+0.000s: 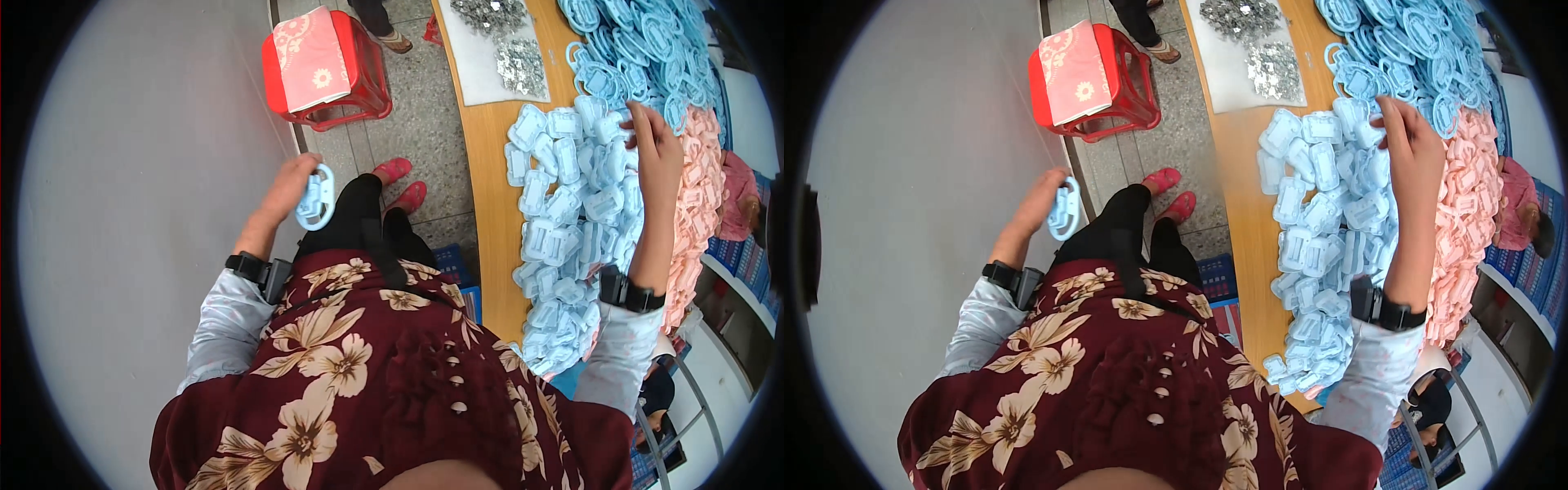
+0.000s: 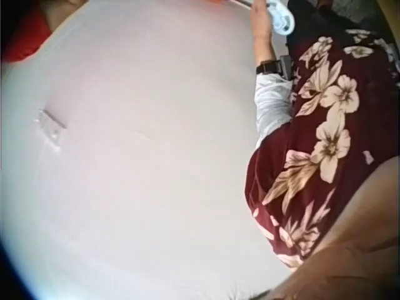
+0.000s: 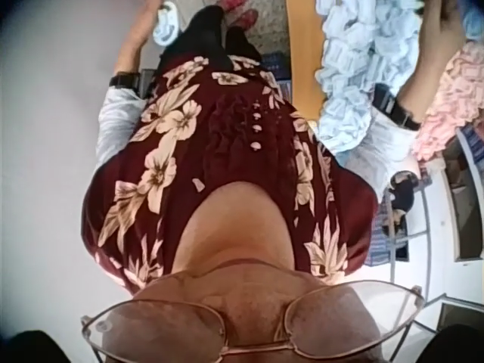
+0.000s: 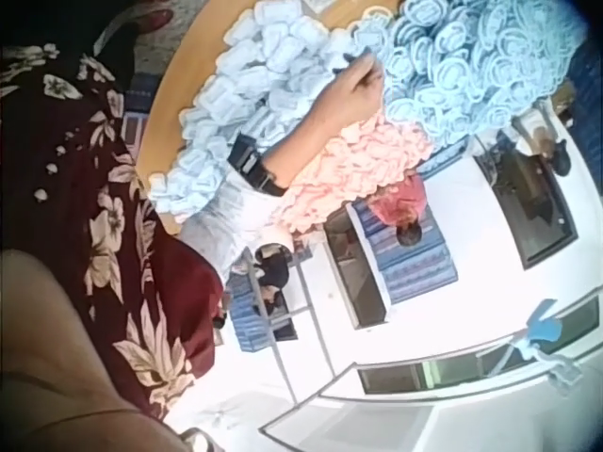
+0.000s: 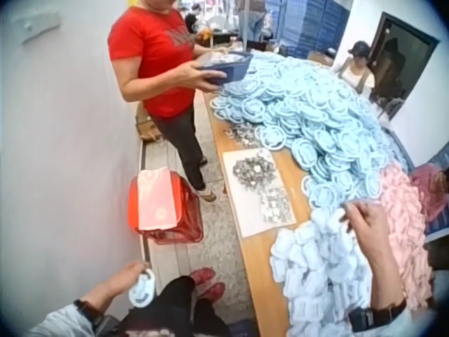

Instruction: The person picks up a blue plastic frame and inserts metal clips into it by hand before placing it in a blue crate. They then receive a blue tray of clips from another worker and continue the assembly.

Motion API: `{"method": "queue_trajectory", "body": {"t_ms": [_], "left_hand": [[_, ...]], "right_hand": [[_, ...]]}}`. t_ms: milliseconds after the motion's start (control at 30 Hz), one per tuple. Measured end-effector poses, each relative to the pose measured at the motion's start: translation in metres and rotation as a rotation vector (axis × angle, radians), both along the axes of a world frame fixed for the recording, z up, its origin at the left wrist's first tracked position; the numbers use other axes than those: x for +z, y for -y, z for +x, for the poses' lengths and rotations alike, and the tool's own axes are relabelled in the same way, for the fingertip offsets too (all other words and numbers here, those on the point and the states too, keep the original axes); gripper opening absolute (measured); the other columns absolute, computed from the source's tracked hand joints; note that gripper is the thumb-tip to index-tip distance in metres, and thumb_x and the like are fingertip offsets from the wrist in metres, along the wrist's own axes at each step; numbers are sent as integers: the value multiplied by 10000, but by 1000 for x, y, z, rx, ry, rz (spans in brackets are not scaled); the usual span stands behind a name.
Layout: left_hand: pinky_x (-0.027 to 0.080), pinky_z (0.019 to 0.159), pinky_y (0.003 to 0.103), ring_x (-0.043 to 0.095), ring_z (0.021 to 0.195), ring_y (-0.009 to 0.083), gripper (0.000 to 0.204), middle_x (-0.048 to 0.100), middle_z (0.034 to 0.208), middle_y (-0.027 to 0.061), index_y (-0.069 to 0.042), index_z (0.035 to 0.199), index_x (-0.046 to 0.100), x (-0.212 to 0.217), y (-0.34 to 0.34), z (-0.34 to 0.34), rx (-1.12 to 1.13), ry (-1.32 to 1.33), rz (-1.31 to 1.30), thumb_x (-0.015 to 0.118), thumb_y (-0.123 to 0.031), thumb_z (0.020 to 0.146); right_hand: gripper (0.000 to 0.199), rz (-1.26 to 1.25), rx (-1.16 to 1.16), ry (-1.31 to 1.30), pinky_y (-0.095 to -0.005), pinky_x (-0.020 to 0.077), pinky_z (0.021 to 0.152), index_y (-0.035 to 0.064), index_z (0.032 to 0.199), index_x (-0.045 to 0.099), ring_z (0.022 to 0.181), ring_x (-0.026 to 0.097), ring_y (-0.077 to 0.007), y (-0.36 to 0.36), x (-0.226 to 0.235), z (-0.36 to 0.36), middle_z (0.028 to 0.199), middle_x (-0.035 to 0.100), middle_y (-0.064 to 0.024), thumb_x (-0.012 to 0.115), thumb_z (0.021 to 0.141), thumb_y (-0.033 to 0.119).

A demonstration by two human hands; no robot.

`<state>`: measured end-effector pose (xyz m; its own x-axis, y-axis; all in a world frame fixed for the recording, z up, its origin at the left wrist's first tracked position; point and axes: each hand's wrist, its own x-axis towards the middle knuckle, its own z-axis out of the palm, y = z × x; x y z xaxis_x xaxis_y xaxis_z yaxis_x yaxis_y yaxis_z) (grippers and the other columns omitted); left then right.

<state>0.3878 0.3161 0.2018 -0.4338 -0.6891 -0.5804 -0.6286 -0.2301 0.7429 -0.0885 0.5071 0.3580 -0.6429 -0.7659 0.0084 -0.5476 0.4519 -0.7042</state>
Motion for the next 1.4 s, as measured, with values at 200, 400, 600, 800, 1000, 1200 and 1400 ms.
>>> {"method": "queue_trajectory", "body": {"t_ms": [200,400,600,800,1000,1200,1400], "left_hand": [[454,662,285,566,681,117,367,617,756,30,-39,851,619,22,8,7,115,94,150,473,-363,940],[452,635,286,549,655,113,354,608,752,21,-32,871,610,46,6,-24,39,105,65,492,-359,938],[439,686,309,516,750,109,322,590,821,24,-47,896,609,33,14,-20,17,0,26,474,-335,950],[435,683,312,530,742,122,334,613,814,26,-38,916,645,28,36,-55,-90,-43,149,464,-317,950],[478,725,294,602,762,134,323,679,856,44,-12,952,688,38,75,-123,-65,-56,259,510,-279,921],[470,609,307,602,643,157,295,658,765,53,-12,874,673,6,140,-199,-182,-98,339,533,-271,889],[493,689,313,626,713,168,344,678,789,73,11,856,678,7,198,-250,-501,-44,214,544,-305,884]], "right_hand": [[287,8,-260,60,-203,354,533,12,1058,691,577,455,-45,-123,2,32,734,618,-8,553,981,252],[279,-50,-373,323,-179,299,503,28,1032,680,548,398,-6,-169,-4,75,685,591,28,531,997,261],[304,114,-175,461,-204,317,485,23,981,706,528,401,-16,-131,-19,117,673,621,25,507,988,252],[256,123,-79,749,-209,389,553,4,1018,693,588,472,-26,-116,-22,153,700,644,23,545,969,208],[273,99,-242,922,-207,399,561,-37,1048,672,603,515,-35,-110,-30,165,717,651,-4,560,969,200],[256,111,-445,955,-193,292,449,-33,1042,660,483,374,-6,-82,-30,172,690,631,-6,537,980,182],[228,116,-602,933,-202,293,434,-13,1030,651,470,384,-21,-37,-18,175,685,628,-10,538,984,178]]}}
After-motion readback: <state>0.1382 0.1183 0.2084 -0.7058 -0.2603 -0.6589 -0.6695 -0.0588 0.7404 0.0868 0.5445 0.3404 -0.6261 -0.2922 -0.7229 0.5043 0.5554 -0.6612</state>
